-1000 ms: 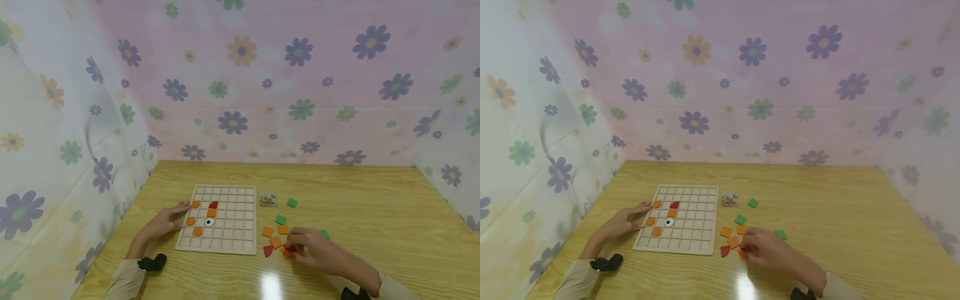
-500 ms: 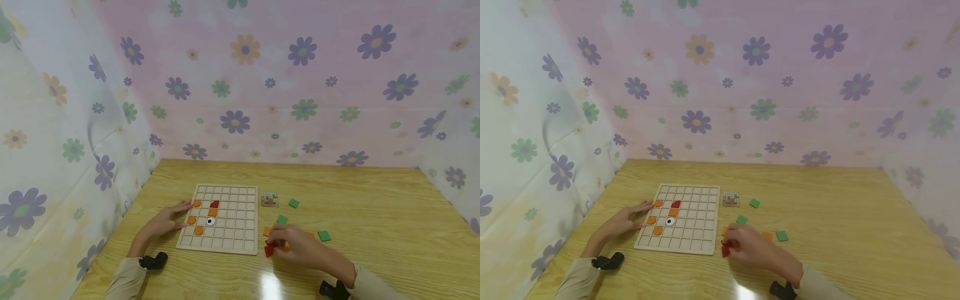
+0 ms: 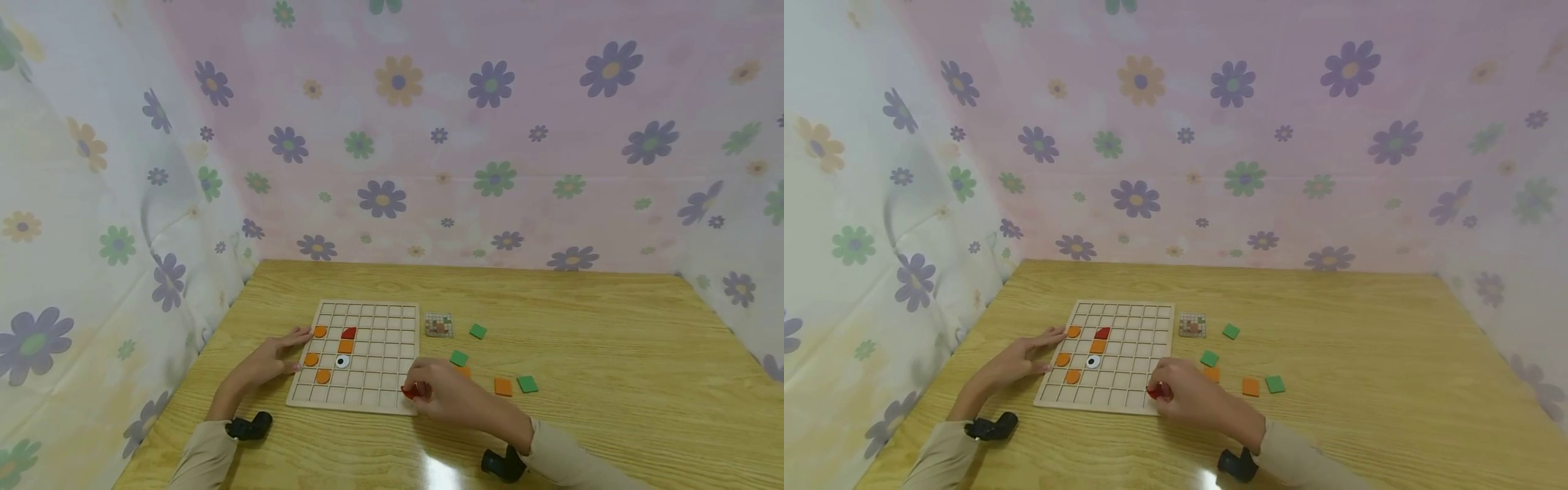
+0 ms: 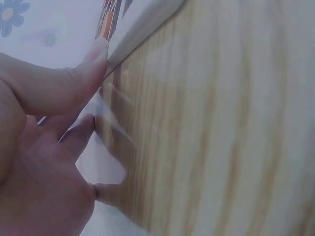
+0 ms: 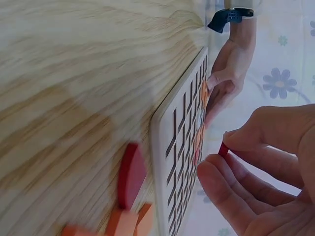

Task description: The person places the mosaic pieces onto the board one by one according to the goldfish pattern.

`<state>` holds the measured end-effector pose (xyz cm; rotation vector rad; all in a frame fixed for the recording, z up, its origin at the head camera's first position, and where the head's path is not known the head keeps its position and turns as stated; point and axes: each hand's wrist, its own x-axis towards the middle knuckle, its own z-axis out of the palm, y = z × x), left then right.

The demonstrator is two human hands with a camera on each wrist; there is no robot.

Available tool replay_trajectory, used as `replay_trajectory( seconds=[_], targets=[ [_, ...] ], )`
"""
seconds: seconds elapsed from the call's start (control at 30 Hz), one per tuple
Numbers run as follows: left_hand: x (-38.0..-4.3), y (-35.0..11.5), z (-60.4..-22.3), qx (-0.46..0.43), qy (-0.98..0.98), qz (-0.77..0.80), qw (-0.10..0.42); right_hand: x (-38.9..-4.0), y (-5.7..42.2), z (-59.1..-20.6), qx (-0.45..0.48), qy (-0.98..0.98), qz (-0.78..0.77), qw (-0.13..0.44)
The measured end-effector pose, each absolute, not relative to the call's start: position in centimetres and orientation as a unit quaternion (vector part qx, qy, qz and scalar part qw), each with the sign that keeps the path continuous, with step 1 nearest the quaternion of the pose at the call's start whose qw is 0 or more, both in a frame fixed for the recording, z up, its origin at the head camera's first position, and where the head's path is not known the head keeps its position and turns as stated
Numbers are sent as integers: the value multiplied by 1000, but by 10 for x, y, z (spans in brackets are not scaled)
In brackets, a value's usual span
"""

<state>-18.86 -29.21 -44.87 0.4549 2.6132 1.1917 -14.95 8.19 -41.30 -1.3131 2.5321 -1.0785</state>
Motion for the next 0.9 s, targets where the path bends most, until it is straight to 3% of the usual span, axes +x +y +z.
replay_trajectory(
  seconds=[0.9],
  targets=[
    [-189,-294,-451,157,893,408,109,-168,-14,-414,-433,820,-368,63]
  ],
)
